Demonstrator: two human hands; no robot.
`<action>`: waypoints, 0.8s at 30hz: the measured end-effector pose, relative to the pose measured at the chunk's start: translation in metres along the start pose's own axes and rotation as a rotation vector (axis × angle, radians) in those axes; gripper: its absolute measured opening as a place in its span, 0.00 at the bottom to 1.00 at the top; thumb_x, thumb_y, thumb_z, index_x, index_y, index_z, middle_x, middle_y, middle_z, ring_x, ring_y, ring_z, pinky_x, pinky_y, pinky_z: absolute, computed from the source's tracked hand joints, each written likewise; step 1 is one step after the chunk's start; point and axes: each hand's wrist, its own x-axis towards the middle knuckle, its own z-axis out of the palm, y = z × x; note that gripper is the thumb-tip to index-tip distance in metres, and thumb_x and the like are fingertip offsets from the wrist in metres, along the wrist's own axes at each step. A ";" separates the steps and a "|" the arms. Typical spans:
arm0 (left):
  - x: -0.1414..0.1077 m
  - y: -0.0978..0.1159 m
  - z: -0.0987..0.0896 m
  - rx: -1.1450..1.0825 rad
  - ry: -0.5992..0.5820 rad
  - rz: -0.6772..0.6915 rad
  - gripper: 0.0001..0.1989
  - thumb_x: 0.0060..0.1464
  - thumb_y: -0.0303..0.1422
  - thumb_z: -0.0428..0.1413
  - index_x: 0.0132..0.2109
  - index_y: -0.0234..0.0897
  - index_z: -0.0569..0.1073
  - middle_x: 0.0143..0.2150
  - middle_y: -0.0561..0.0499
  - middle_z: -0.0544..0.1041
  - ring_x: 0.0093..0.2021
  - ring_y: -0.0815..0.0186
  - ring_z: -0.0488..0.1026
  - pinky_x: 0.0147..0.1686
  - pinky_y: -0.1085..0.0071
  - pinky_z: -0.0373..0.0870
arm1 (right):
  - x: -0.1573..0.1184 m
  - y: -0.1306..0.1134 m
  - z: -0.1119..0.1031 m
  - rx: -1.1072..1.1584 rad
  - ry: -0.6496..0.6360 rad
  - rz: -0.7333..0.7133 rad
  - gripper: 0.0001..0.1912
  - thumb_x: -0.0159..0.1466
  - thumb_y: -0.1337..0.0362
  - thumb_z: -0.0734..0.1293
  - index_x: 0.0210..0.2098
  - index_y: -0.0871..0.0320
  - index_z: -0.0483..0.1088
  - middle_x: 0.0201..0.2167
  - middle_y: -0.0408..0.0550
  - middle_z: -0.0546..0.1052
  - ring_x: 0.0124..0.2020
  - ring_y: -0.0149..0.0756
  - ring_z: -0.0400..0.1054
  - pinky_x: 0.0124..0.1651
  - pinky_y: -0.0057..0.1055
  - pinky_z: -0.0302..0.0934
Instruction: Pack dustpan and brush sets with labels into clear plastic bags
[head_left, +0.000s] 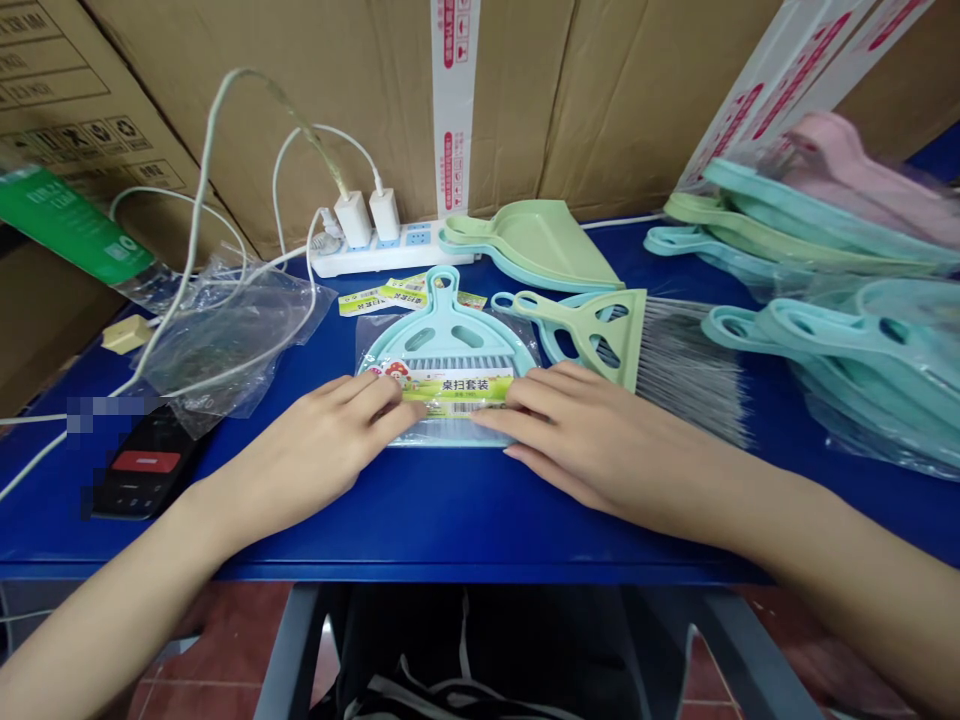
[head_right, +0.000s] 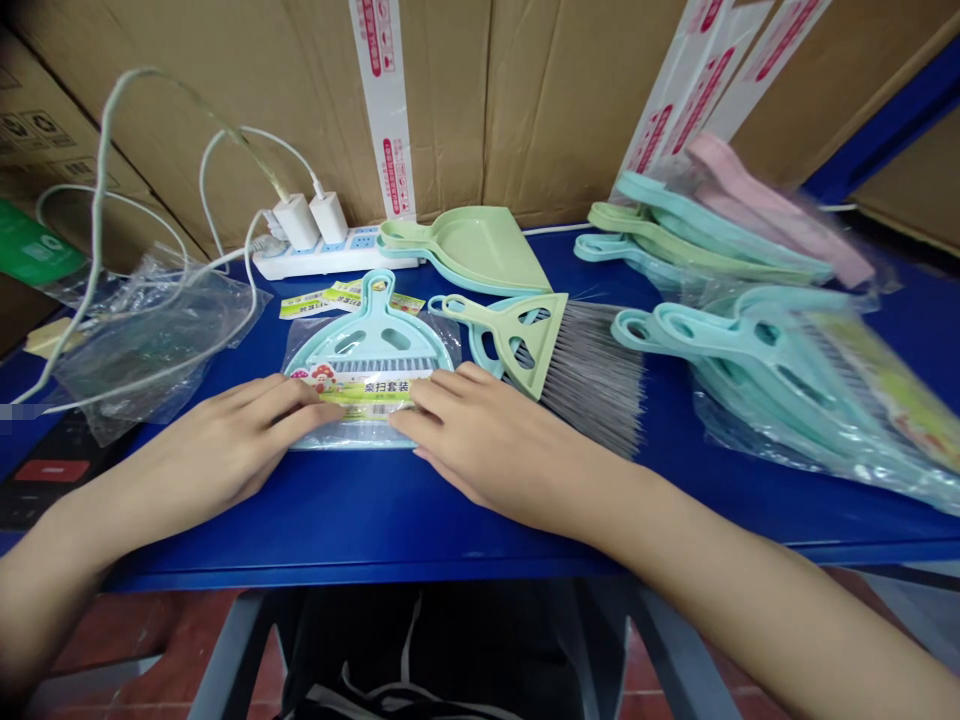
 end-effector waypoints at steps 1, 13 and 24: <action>0.000 0.000 0.000 0.001 -0.001 0.000 0.21 0.63 0.19 0.41 0.51 0.34 0.75 0.44 0.41 0.77 0.47 0.56 0.77 0.47 0.58 0.78 | 0.000 0.000 0.000 -0.002 0.003 -0.003 0.15 0.71 0.70 0.58 0.48 0.63 0.75 0.37 0.53 0.78 0.39 0.42 0.70 0.42 0.37 0.60; -0.003 -0.002 0.003 -0.030 -0.048 0.013 0.31 0.62 0.18 0.40 0.66 0.45 0.66 0.45 0.44 0.74 0.46 0.58 0.75 0.49 0.56 0.77 | 0.000 -0.001 -0.001 0.003 -0.020 0.010 0.16 0.71 0.70 0.56 0.48 0.62 0.75 0.39 0.54 0.79 0.41 0.41 0.71 0.43 0.38 0.62; -0.003 -0.002 0.002 -0.055 -0.055 0.007 0.31 0.63 0.19 0.40 0.68 0.46 0.64 0.46 0.42 0.74 0.46 0.57 0.75 0.49 0.56 0.77 | 0.001 -0.001 -0.002 -0.014 -0.022 0.007 0.14 0.71 0.71 0.58 0.47 0.62 0.75 0.38 0.54 0.79 0.40 0.41 0.70 0.43 0.37 0.62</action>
